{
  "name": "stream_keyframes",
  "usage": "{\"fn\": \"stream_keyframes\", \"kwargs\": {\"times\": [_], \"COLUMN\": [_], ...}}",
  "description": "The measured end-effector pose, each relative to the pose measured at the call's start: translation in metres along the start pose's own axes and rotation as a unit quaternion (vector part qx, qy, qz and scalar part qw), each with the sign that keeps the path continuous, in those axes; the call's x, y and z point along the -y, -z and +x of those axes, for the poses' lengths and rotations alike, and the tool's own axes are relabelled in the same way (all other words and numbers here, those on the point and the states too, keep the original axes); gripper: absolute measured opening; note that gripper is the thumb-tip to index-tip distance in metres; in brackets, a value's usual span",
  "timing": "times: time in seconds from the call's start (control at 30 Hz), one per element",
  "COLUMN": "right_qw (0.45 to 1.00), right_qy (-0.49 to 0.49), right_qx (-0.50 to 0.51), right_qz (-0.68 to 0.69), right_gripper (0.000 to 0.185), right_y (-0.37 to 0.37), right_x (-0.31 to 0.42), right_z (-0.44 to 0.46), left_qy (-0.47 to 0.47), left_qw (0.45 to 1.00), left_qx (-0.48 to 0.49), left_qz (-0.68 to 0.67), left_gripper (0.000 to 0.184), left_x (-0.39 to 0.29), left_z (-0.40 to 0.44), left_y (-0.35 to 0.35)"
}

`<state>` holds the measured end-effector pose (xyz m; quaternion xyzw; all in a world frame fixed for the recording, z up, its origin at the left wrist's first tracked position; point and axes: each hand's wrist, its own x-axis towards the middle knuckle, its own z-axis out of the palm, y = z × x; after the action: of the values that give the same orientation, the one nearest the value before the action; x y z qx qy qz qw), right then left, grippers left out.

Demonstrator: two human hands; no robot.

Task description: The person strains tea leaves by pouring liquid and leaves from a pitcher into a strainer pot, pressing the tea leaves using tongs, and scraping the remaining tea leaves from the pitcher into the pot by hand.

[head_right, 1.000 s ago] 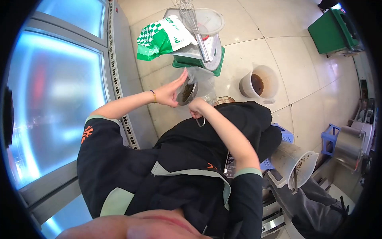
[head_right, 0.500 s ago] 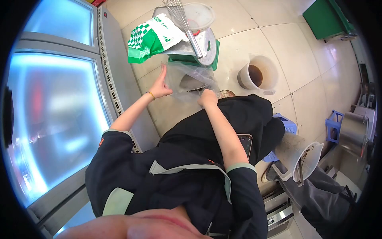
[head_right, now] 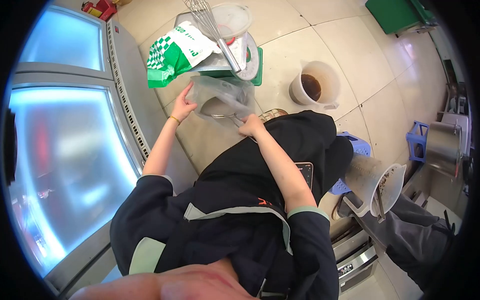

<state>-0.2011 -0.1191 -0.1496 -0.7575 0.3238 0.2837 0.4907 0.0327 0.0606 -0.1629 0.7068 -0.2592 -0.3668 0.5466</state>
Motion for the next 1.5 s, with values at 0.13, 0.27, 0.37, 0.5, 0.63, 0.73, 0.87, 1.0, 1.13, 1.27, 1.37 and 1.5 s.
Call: {"fn": "stream_keyframes", "kwargs": {"times": [0.13, 0.27, 0.37, 0.5, 0.63, 0.73, 0.87, 1.0, 1.13, 1.27, 1.37, 1.5], "right_qw": [0.961, 0.994, 0.973, 0.996, 0.933, 0.821, 0.728, 0.651, 0.567, 0.522, 0.584, 0.591], "right_qy": [0.079, -0.051, -0.103, 0.068, -0.043, -0.06, -0.058, -0.052, -0.015, 0.083, 0.174, 0.237], "right_qx": [-0.263, 0.082, 0.053, -0.061, 0.115, 0.187, 0.252, 0.263, 0.249, 0.186, 0.065, -0.118], "right_qz": [0.041, -0.055, 0.197, 0.013, 0.338, 0.537, 0.635, 0.71, 0.785, 0.828, 0.79, 0.762], "right_gripper": [0.05, 0.024, 0.024, 0.029, 0.023, 0.044, 0.054, 0.056, 0.059, 0.06, 0.056, 0.049], "right_y": [-0.029, 0.017, -0.006, 0.002, 0.046, 0.057, 0.07, 0.065, 0.063, 0.058, 0.044, 0.041], "right_x": [0.003, 0.052, 0.021, 0.025, 0.03, 0.009, -0.001, -0.008, -0.018, -0.026, -0.007, 0.016], "right_z": [0.019, -0.023, -0.026, -0.035, -0.078, -0.107, -0.153, -0.194, -0.233, -0.26, -0.239, -0.136], "left_qy": [-0.014, 0.011, 0.009, 0.013, 0.006, 0.031, 0.06, 0.059, -0.016, -0.113, -0.043, 0.145], "left_qw": [1.0, 0.999, 1.0, 1.0, 1.0, 0.999, 0.997, 0.996, 0.977, 0.937, 0.999, 0.942], "left_qx": [-0.019, -0.028, -0.009, -0.008, -0.005, -0.027, -0.054, -0.072, -0.21, -0.318, -0.03, 0.288], "left_qz": [0.007, -0.016, -0.014, 0.003, 0.001, 0.017, 0.008, -0.007, 0.018, 0.087, 0.002, -0.094], "left_gripper": [0.08, 0.077, 0.077, 0.076, 0.069, 0.058, 0.046, 0.045, 0.037, 0.024, 0.021, 0.041], "left_x": [-0.005, -0.008, -0.008, -0.018, -0.026, -0.043, -0.047, -0.039, -0.027, -0.027, -0.081, -0.144], "left_z": [0.001, 0.005, 0.004, 0.001, 0.005, -0.003, -0.008, -0.012, -0.02, -0.045, -0.072, -0.038], "left_y": [0.005, 0.011, 0.014, 0.018, 0.023, 0.026, 0.033, 0.024, 0.003, -0.04, -0.106, -0.166]}}
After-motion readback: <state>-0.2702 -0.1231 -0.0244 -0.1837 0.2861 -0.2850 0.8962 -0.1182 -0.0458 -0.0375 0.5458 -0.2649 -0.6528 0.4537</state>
